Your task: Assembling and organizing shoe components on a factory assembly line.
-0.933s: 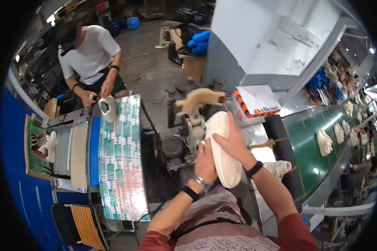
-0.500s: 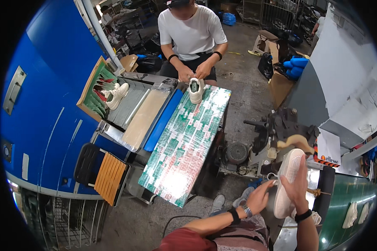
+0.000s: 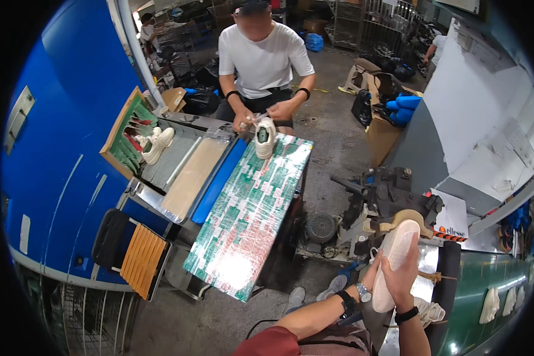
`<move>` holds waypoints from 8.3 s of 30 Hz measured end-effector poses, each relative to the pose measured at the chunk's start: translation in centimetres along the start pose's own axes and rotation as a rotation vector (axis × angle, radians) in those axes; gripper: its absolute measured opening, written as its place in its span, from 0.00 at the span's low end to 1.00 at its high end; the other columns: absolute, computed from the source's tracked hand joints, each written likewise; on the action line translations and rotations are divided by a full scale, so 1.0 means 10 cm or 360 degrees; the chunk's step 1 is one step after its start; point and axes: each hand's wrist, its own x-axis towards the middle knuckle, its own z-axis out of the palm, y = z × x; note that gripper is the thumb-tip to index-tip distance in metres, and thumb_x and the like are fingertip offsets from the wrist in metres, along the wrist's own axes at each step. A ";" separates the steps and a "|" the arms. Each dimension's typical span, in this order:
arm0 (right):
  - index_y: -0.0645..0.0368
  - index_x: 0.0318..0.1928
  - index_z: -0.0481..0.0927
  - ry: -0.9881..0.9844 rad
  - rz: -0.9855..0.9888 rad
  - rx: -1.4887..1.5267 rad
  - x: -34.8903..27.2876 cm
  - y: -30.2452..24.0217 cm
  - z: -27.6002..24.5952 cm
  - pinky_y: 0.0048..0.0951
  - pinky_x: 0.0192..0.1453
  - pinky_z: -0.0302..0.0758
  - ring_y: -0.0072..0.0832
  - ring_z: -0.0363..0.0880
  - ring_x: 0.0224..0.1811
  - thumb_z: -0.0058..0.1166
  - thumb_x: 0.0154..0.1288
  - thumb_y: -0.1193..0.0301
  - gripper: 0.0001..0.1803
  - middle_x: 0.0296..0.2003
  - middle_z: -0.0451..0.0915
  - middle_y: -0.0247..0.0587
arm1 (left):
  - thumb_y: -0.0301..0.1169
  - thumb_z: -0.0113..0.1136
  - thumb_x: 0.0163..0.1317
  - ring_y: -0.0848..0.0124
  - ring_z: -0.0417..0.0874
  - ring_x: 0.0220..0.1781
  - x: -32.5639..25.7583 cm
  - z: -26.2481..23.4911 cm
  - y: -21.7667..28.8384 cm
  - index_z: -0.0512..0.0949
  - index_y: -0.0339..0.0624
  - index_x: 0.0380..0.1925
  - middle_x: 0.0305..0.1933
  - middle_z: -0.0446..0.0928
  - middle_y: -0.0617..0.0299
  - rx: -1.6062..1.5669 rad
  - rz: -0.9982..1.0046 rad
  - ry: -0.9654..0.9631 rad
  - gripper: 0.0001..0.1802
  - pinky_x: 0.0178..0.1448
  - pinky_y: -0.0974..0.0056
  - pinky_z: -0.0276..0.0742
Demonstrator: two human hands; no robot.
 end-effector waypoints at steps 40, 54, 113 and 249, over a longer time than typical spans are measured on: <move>0.61 0.75 0.37 0.1047 0.2167 0.0304 -4.43 2.01 -1.44 0.47 0.57 0.74 0.58 0.77 0.53 0.65 0.47 0.66 0.61 0.53 0.74 0.69 | 0.30 0.81 0.41 0.65 0.82 0.50 0.19 -0.06 -2.26 0.59 0.32 0.64 0.52 0.79 0.53 0.3127 -0.0263 -0.0857 0.52 0.54 0.64 0.78; 0.56 0.74 0.48 0.1429 0.2900 -0.0042 -5.80 1.85 -0.91 0.49 0.56 0.74 0.58 0.78 0.52 0.60 0.51 0.63 0.51 0.53 0.75 0.66 | 0.39 0.83 0.29 0.53 0.82 0.48 1.05 -0.55 -3.43 0.67 0.34 0.57 0.47 0.80 0.48 0.3567 -0.0376 -0.1452 0.52 0.55 0.55 0.77; 0.57 0.47 0.84 0.0014 0.2156 0.0836 -7.63 0.86 1.57 0.34 0.49 0.78 0.34 0.84 0.43 0.57 0.60 0.51 0.24 0.40 0.86 0.43 | 0.46 0.58 0.61 0.54 0.83 0.43 -2.45 -2.31 -0.04 0.82 0.46 0.41 0.40 0.84 0.54 0.3888 -0.1450 -0.0088 0.18 0.46 0.54 0.77; 0.69 0.66 0.63 -0.0730 0.1178 0.3048 -0.39 0.35 0.38 0.49 0.67 0.69 0.48 0.73 0.63 0.45 0.69 0.55 0.34 0.61 0.72 0.59 | 0.50 0.72 0.51 0.63 0.82 0.52 -1.92 -0.22 1.20 0.74 0.42 0.57 0.50 0.82 0.56 0.3018 -0.0455 -0.0191 0.37 0.59 0.61 0.75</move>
